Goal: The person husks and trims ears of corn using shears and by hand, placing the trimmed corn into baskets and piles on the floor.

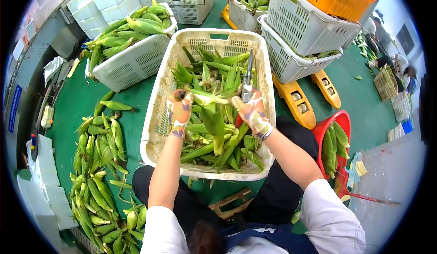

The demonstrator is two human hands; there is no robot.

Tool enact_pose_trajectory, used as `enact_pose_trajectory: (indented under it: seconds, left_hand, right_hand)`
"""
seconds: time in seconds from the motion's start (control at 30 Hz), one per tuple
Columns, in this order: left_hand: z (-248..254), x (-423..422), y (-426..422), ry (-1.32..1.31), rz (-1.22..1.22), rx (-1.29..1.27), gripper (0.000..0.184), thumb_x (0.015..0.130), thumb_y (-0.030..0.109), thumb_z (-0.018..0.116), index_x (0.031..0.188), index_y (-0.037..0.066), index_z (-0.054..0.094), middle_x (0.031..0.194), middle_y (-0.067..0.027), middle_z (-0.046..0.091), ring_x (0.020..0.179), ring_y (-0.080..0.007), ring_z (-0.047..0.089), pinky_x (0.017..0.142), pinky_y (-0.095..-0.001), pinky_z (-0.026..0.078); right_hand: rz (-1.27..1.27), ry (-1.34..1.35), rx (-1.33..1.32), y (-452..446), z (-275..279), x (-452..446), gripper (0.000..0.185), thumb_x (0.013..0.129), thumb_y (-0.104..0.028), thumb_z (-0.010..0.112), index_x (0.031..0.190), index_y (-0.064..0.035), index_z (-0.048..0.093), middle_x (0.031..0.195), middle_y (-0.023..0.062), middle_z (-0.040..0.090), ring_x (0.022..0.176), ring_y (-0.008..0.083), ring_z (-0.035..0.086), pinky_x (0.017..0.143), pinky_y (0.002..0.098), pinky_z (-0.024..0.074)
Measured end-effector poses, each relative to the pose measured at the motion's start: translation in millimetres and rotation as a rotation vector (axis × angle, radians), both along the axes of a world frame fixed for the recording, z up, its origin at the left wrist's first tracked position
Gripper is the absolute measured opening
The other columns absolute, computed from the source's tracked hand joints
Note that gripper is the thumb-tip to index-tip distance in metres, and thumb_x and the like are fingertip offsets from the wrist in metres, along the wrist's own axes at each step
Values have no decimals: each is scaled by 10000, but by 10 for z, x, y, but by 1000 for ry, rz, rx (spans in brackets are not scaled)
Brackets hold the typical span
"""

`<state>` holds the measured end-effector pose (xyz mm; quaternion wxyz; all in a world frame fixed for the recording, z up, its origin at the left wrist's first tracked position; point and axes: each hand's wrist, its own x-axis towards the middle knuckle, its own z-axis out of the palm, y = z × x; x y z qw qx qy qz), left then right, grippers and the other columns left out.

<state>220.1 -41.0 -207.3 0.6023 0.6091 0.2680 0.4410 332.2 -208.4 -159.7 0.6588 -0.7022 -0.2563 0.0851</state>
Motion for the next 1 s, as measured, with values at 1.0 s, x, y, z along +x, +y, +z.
enact_pose_trajectory:
  seconds: [1.0]
  left_hand:
    - [352,-336,-417,315,-118,-527,285,895,277,446,945,12,536,825,-120,556,719,-232,559,644,-358,491]
  right_hand:
    - [428,-94,-330,-483,-115,-197,163,771,-106,598,884,-25,513,690,31,531,583,112,488,510,269,401]
